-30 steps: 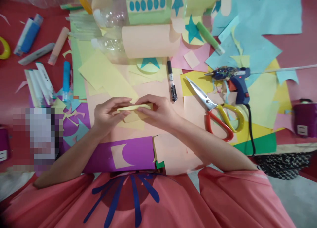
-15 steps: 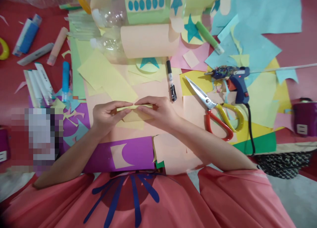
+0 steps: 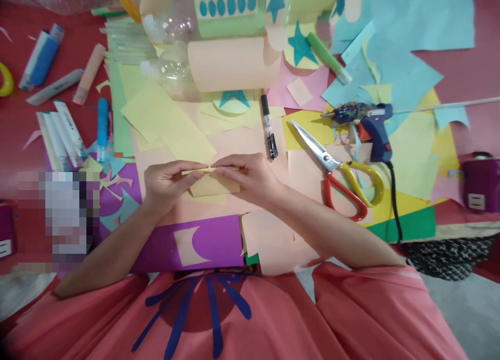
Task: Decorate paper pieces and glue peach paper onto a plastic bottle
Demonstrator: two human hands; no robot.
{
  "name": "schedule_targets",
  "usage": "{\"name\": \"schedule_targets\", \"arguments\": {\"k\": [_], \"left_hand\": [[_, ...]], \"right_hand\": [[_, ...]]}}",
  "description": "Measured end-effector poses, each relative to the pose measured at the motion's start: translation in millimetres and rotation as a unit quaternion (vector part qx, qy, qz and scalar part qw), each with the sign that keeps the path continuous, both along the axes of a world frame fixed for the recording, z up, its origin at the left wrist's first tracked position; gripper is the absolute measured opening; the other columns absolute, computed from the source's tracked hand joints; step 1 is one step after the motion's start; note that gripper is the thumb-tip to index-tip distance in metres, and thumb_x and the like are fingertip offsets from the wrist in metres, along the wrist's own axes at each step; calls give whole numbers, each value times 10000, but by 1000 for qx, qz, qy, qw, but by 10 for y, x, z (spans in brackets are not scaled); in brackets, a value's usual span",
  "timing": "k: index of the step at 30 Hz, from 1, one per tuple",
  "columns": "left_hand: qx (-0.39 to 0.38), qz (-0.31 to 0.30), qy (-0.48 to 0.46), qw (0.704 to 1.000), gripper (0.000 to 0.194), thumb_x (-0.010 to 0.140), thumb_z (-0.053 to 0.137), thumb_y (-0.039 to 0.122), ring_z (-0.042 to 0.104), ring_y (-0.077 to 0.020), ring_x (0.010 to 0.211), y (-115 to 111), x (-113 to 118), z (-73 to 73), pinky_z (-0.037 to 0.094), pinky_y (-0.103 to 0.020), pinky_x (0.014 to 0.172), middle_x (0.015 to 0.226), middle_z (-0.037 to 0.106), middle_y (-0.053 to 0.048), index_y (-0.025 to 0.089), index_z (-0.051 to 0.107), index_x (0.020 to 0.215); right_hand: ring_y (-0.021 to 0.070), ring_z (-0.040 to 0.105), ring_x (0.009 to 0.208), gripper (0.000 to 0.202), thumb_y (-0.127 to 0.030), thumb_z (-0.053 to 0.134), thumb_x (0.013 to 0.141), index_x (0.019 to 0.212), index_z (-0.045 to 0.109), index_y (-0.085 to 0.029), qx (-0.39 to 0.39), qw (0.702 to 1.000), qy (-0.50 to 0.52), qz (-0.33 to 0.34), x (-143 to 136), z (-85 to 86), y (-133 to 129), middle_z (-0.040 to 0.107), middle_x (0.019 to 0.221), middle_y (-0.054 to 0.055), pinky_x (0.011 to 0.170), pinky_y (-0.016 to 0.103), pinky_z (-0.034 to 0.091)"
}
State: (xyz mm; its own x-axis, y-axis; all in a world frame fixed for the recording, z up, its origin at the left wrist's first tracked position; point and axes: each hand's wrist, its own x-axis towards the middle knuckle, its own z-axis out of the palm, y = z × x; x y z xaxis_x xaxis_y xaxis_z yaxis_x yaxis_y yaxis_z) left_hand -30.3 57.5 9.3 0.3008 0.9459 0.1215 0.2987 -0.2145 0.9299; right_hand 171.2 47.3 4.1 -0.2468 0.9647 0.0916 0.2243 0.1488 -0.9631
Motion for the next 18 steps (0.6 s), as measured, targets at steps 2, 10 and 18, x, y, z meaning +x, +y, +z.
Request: {"name": "schedule_targets", "arguments": {"k": [2, 10, 18], "left_hand": [[0, 12, 8, 1000, 204, 841, 712, 400, 748, -127, 731, 3, -1, 13, 555, -134, 625, 848, 797, -21, 221, 804, 875], [-8, 22, 17, 1000, 181, 822, 722, 384, 740, -118, 707, 31, -24, 19, 534, -123, 582, 824, 795, -14, 229, 809, 855], [6, -10, 50, 999, 228, 856, 670, 401, 744, -127, 746, 36, -43, -3, 557, -139, 643, 842, 795, -21, 212, 796, 873]], "right_hand": [[142, 731, 774, 162, -290, 684, 807, 896, 786, -200, -9, 1000, 1, -12, -3, -3, -3, 796, 903, 35, 664, 213, 563], [135, 722, 747, 150, -274, 670, 815, 871, 795, -214, -41, 999, 16, -18, -14, 22, 0, 795, 872, 23, 642, 212, 549], [147, 716, 755, 181, -311, 641, 855, 855, 789, -208, -49, 998, 29, -1, -17, -19, -6, 791, 857, 30, 680, 253, 549]]}}
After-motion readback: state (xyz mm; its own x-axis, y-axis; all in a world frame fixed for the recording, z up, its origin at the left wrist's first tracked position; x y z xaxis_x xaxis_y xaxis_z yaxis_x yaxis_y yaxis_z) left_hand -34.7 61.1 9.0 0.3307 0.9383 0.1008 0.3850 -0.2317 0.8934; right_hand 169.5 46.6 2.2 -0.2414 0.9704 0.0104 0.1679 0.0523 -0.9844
